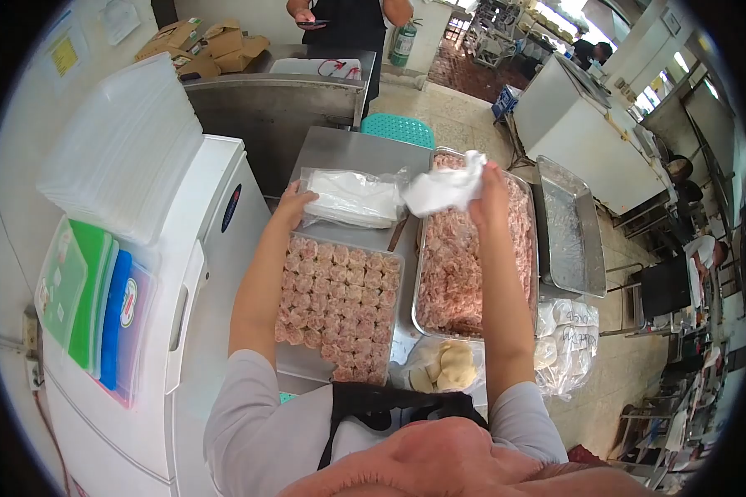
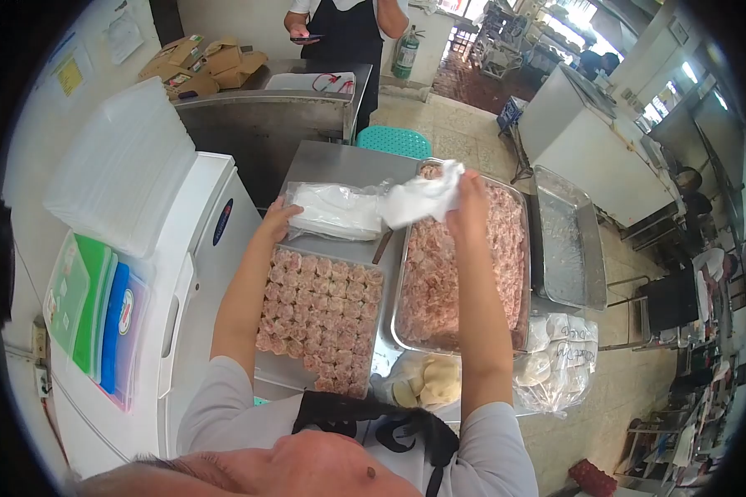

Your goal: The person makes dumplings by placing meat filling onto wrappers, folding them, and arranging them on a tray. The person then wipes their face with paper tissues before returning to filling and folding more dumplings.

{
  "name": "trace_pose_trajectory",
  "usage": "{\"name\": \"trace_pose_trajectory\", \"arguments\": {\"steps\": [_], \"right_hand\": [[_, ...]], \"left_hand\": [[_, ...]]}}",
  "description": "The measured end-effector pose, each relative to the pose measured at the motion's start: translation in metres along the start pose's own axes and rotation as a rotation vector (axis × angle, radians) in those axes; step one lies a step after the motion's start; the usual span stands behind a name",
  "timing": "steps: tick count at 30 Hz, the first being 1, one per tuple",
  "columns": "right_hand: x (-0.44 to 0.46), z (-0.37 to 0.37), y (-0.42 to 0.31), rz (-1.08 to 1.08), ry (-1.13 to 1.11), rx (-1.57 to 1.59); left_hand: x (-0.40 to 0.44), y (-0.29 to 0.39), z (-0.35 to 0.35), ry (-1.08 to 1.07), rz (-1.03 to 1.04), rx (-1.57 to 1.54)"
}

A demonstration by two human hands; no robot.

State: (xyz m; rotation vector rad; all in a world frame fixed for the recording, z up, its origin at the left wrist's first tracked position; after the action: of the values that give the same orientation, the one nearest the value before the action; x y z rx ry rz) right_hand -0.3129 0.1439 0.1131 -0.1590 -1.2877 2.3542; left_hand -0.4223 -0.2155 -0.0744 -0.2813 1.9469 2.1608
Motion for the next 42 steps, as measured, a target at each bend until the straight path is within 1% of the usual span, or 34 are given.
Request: {"name": "trace_pose_trajectory", "arguments": {"steps": [1,2,3,4,5,6,7,8,9,10,11,12,13,15,17,19,21,22,24,25,27,28,29,31,32,34,35,37,38,40,41,42], "right_hand": [[0.001,-0.001,-0.012,0.053,0.016,0.032],[0.002,-0.005,-0.016,0.073,-0.031,-0.040],[0.002,-0.004,-0.019,0.092,-0.080,-0.112],[-0.003,-0.004,-0.017,0.091,-0.083,-0.113],[-0.012,-0.003,-0.011,0.149,-0.178,-0.414],[-0.020,-0.003,-0.004,0.206,-0.273,-0.716],[-0.023,-0.004,0.007,0.068,-0.437,-0.981],[-0.024,-0.011,0.016,0.032,-0.552,-1.221],[-0.032,-0.006,0.020,-0.008,-0.665,-1.459],[-0.034,-0.002,0.024,-0.011,-0.667,-1.459],[-0.035,0.002,0.025,-0.140,-0.608,-1.525],[-0.036,0.007,0.025,-0.272,-0.548,-1.588],[-0.039,0.015,0.024,-0.275,-0.552,-1.589],[-0.048,0.034,0.013,-0.393,-0.551,-1.519],[-0.060,0.054,0.007,-0.387,-0.587,-1.463],[-0.072,0.074,0.004,-0.389,-0.629,-1.409],[-0.085,0.087,0.001,-0.615,-0.580,-1.656],[-0.078,0.078,0.009,-0.614,-0.579,-1.657],[-0.057,0.054,0.029,-0.695,-0.737,-1.621],[-0.055,0.053,0.020,-0.699,-0.741,-1.621],[-0.051,0.051,-0.006,-0.536,-0.659,-1.229],[-0.054,0.054,-0.020,-0.375,-0.632,-1.181],[-0.053,0.052,-0.023,-0.377,-0.633,-1.182],[-0.051,0.046,-0.024,-0.287,-0.592,-1.075],[-0.052,0.045,-0.021,-0.288,-0.592,-1.078],[-0.059,0.051,-0.011,-0.203,-0.442,-0.831],[-0.064,0.059,-0.005,-0.204,-0.444,-0.832],[-0.076,0.075,-0.007,-0.247,-0.200,-0.747],[-0.075,0.078,-0.009,-0.247,-0.200,-0.750],[-0.072,0.094,-0.009,-0.122,-0.543,-0.899],[-0.074,0.097,-0.017,-0.124,-0.544,-0.901],[-0.079,0.105,-0.033,-0.138,-0.527,-0.911]], "left_hand": [[0.000,-0.005,-0.001,-0.065,-0.141,-0.163],[0.001,-0.004,-0.004,-0.065,-0.143,-0.165],[0.002,-0.001,-0.004,-0.132,-0.174,-0.171],[0.002,0.002,-0.003,-0.200,-0.204,-0.176],[0.001,0.002,-0.001,-0.200,-0.202,-0.179],[-0.003,0.006,0.002,-0.131,-0.181,-0.252],[-0.007,0.008,0.002,-0.061,-0.159,-0.325],[-0.011,0.012,0.000,-0.056,-0.158,-0.330],[-0.015,0.018,0.001,-0.144,-0.121,-0.390],[-0.019,0.025,0.002,-0.235,-0.084,-0.448],[-0.024,0.030,0.001,-0.235,-0.083,-0.448],[-0.034,0.039,0.001,-0.284,-0.072,-0.492],[-0.041,0.044,0.002,-0.331,-0.061,-0.538],[-0.053,0.052,0.002,-0.327,-0.076,-0.572],[-0.063,0.058,0.003,-0.324,-0.091,-0.604],[-0.073,0.064,0.009,-0.446,-0.104,-0.640],[-0.078,0.066,0.015,-0.460,-0.091,-0.641],[-0.079,0.065,0.016,-0.477,-0.085,-0.635],[-0.079,0.064,0.016,-0.487,-0.060,-0.612],[-0.077,0.061,0.015,-0.492,-0.036,-0.591],[-0.074,0.050,0.010,-0.498,-0.035,-0.623],[-0.075,0.049,0.008,-0.509,-0.040,-0.651],[-0.077,0.047,0.008,-0.510,-0.038,-0.652],[-0.082,0.044,0.012,-0.521,-0.044,-0.643],[-0.084,0.043,0.016,-0.522,-0.045,-0.645],[-0.091,0.042,0.026,-0.499,-0.142,-0.908],[-0.103,0.039,0.035,-0.498,-0.140,-0.909],[-0.154,0.065,0.047,-0.586,0.679,-0.774],[-0.154,0.062,0.050,-0.586,0.678,-0.777],[-0.137,0.037,0.060,-0.454,0.036,-0.931],[-0.132,0.030,0.059,-0.456,0.038,-0.933],[-0.125,0.018,0.058,-0.459,-0.070,-1.022]]}}
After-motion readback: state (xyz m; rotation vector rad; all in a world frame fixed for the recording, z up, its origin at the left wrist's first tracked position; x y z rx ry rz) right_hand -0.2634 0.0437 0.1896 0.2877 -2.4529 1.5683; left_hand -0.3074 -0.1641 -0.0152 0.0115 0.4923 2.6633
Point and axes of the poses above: each hand's wrist, its own x-axis towards the middle knuckle, its own z-axis out of the palm, y = z × x, the point moved 3 cm from there along x, towards the middle knuckle, and after that the axes turned 1 degree about -z, right-handed, at the moved point
